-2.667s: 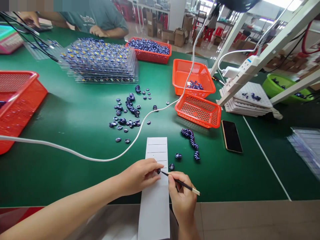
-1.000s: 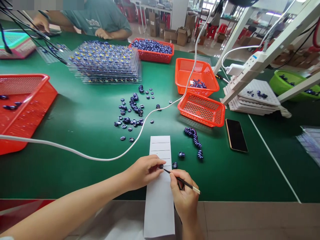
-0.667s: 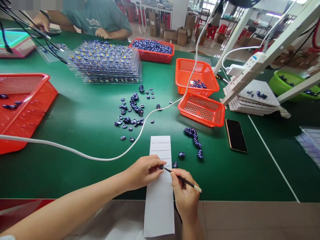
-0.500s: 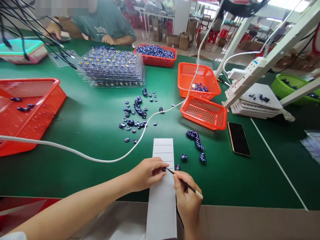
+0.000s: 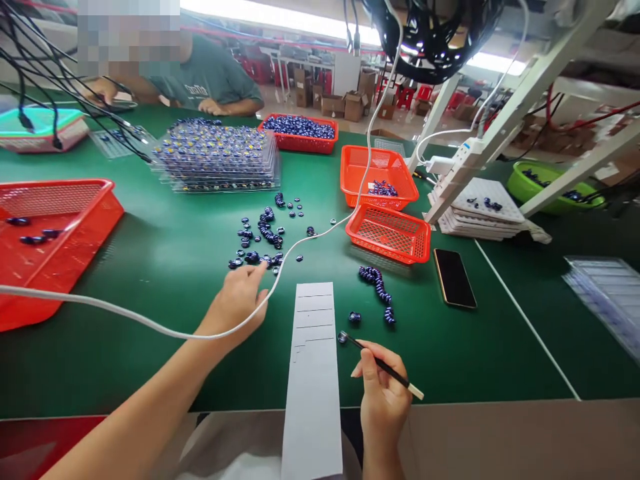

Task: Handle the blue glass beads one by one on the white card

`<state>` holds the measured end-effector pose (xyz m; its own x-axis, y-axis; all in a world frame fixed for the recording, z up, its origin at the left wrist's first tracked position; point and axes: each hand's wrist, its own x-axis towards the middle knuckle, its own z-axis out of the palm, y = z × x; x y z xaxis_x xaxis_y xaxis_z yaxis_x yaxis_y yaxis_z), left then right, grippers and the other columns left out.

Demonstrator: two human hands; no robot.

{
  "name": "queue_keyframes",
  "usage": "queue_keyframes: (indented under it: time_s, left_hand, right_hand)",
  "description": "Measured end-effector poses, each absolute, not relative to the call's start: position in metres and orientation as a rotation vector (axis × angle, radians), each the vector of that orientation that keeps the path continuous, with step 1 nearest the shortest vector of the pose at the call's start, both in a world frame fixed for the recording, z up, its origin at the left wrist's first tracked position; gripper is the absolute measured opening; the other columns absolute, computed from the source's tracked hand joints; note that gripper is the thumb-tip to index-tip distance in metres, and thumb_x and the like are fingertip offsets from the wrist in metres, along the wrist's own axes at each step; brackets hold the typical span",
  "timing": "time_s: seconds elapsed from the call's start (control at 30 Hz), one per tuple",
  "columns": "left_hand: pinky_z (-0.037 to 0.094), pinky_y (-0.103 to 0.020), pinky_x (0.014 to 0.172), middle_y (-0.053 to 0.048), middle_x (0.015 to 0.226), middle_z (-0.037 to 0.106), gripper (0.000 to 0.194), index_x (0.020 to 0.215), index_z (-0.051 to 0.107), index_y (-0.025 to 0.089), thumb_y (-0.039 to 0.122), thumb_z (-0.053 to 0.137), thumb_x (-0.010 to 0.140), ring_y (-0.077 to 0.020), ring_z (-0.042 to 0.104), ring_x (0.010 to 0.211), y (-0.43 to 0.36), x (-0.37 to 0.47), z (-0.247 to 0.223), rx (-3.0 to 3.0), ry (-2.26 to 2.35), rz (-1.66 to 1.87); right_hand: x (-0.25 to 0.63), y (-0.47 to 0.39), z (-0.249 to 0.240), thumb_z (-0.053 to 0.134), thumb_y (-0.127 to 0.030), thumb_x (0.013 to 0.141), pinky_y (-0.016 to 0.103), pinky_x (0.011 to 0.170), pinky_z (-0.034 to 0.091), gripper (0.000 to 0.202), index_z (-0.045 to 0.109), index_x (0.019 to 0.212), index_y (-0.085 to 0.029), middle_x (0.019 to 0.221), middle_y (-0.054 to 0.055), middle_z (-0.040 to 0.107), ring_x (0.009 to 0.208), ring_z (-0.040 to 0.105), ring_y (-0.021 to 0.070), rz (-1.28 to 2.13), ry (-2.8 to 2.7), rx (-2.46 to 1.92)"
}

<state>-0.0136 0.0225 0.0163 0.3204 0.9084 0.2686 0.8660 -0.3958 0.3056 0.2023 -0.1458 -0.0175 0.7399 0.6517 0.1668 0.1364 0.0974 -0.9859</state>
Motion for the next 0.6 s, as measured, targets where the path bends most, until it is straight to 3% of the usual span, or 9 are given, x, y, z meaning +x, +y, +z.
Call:
queue_keyframes:
  time_s: [0.1,0.2,0.37,0.6]
  left_hand:
    - [0.051,-0.046,0.095,-0.017,0.122,0.057,0.043,0.132,0.053,0.012,0.011,0.048,0.089,-0.0296,0.054,0.111,-0.003,0.016,0.017,2.556,1.164,0.691]
    - [0.053,-0.043,0.087,-0.013,0.106,0.064,0.023,0.112,0.063,0.014,0.015,0.054,0.092,-0.0263,0.057,0.098,-0.027,0.050,0.017,2.591,0.753,0.565]
    - [0.052,-0.041,0.078,-0.011,0.093,0.065,0.013,0.097,0.067,0.013,0.024,0.065,0.090,-0.0270,0.057,0.089,-0.033,0.080,0.009,2.651,0.715,0.332]
    - [0.052,-0.037,0.073,-0.010,0.092,0.066,0.019,0.105,0.065,0.014,0.019,0.048,0.098,-0.0254,0.060,0.085,-0.028,0.084,0.002,2.736,0.687,0.196]
  right_hand:
    - [0.205,-0.147,-0.020,0.072,-0.035,0.086,0.025,0.057,0.051,0.020,0.069,0.094,-0.018,0.066,-0.001,0.065,0.055,0.060,0.0112,0.384,-0.558,-1.462]
    - [0.206,-0.146,-0.022,0.072,-0.035,0.086,0.024,0.057,0.049,0.019,0.066,0.094,-0.018,0.071,0.000,0.066,0.057,0.059,0.0103,0.362,-0.486,-1.417]
    - [0.205,-0.143,-0.023,0.076,-0.033,0.083,0.023,0.053,0.047,0.020,0.065,0.092,-0.018,0.079,0.001,0.068,0.056,0.059,0.0096,0.359,-0.442,-1.329]
    - [0.204,-0.145,-0.026,0.076,-0.032,0.083,0.024,0.058,0.050,0.018,0.066,0.090,-0.018,0.090,0.003,0.071,0.057,0.060,0.0077,0.361,-0.452,-1.326]
